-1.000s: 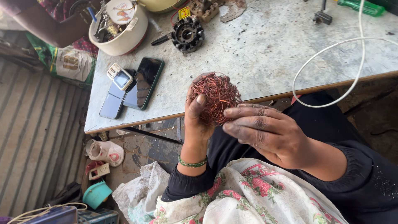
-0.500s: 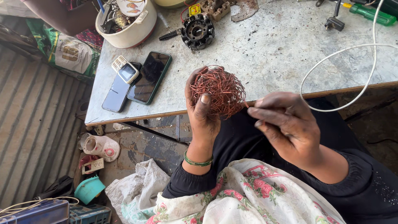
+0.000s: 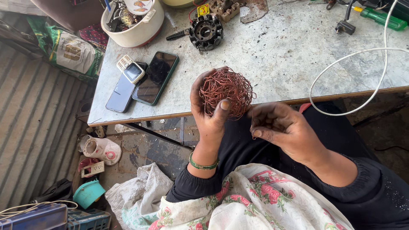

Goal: The person unwinds copper wire from a coil and uses pliers to cut wires on a motor stator.

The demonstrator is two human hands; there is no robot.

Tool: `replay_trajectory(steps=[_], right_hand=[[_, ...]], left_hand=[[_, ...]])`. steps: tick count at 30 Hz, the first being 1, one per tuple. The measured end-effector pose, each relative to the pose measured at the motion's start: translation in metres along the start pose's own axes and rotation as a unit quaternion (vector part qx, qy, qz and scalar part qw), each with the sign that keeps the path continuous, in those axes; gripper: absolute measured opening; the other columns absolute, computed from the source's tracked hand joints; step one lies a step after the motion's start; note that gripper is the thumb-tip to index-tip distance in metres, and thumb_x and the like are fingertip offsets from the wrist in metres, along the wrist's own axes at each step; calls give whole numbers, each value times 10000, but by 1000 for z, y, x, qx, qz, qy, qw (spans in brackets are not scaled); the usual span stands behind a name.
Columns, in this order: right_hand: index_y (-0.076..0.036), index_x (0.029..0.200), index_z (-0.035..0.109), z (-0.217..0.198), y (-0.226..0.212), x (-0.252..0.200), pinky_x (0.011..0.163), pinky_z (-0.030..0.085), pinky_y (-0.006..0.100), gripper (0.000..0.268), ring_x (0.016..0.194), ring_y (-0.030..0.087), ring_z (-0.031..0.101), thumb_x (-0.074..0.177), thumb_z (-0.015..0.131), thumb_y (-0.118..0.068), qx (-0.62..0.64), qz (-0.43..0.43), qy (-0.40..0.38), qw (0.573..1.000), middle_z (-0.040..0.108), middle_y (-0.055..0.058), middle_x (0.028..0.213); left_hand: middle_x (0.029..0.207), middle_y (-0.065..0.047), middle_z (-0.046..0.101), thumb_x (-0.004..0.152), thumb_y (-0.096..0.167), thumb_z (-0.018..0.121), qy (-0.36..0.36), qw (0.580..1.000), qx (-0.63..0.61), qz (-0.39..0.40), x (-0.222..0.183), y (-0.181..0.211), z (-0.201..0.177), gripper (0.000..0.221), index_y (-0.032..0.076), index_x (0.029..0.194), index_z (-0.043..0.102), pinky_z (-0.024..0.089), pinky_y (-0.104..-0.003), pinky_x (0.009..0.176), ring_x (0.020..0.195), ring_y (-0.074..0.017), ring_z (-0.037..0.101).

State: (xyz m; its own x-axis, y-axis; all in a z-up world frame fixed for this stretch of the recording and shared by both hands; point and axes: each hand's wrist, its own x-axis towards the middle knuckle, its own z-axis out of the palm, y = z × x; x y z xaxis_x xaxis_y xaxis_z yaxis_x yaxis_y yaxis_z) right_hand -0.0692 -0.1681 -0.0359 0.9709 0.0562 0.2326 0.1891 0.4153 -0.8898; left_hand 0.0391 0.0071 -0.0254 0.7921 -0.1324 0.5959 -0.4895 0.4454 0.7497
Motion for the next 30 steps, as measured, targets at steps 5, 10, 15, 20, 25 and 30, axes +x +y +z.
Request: replay_trajectory(steps=[5,10,15,20,25,30], right_hand=[[-58,1013,701,10,-13,-2,778,567,269,161,898,149,702,871,750,-1,-413,-201,21,888,689,48,1007],[-67,998,718,19,-27,1,826,549,338,208,926,219,676,812,804,-29,-512,-403,0,758,704,33,1005],[-40,1013,757,5,-37,6,800,567,354,241,905,231,673,788,841,-25,-558,-502,-4,660,702,60,1038],[-64,1066,765,0,-29,8,795,549,352,284,908,228,675,801,857,-16,-575,-487,38,657,703,46,1024],[-97,1124,754,-2,-33,8,883,561,363,321,991,236,690,831,785,31,-550,-402,55,730,701,43,1077],[-125,1279,695,-2,-31,7,1026,523,436,421,1184,258,630,878,791,-37,-580,-366,45,726,646,70,1289]], left_hand=[[1430,-169,611,944,379,814,-31,999,12,-10,-2,6,5,725,7,1469,478,534,-399,1173,1278,-227,626],[1385,-155,614,951,349,804,-27,998,28,-44,-2,5,8,699,-8,1472,506,518,-394,1157,1244,-219,619],[1361,-128,601,890,311,814,-6,972,-170,-162,-2,10,18,702,-8,1431,501,536,-426,1083,1239,-244,617],[1287,-156,624,931,377,717,8,926,-274,-259,-7,0,23,616,38,1406,516,550,-474,1027,1170,-284,648],[1274,-143,663,983,448,626,69,893,-294,-333,-10,-17,27,578,33,1378,548,551,-458,1025,1161,-285,666],[1248,-138,679,992,536,542,76,890,-279,-353,-9,-6,32,595,62,1352,566,557,-473,1006,1158,-286,671]])
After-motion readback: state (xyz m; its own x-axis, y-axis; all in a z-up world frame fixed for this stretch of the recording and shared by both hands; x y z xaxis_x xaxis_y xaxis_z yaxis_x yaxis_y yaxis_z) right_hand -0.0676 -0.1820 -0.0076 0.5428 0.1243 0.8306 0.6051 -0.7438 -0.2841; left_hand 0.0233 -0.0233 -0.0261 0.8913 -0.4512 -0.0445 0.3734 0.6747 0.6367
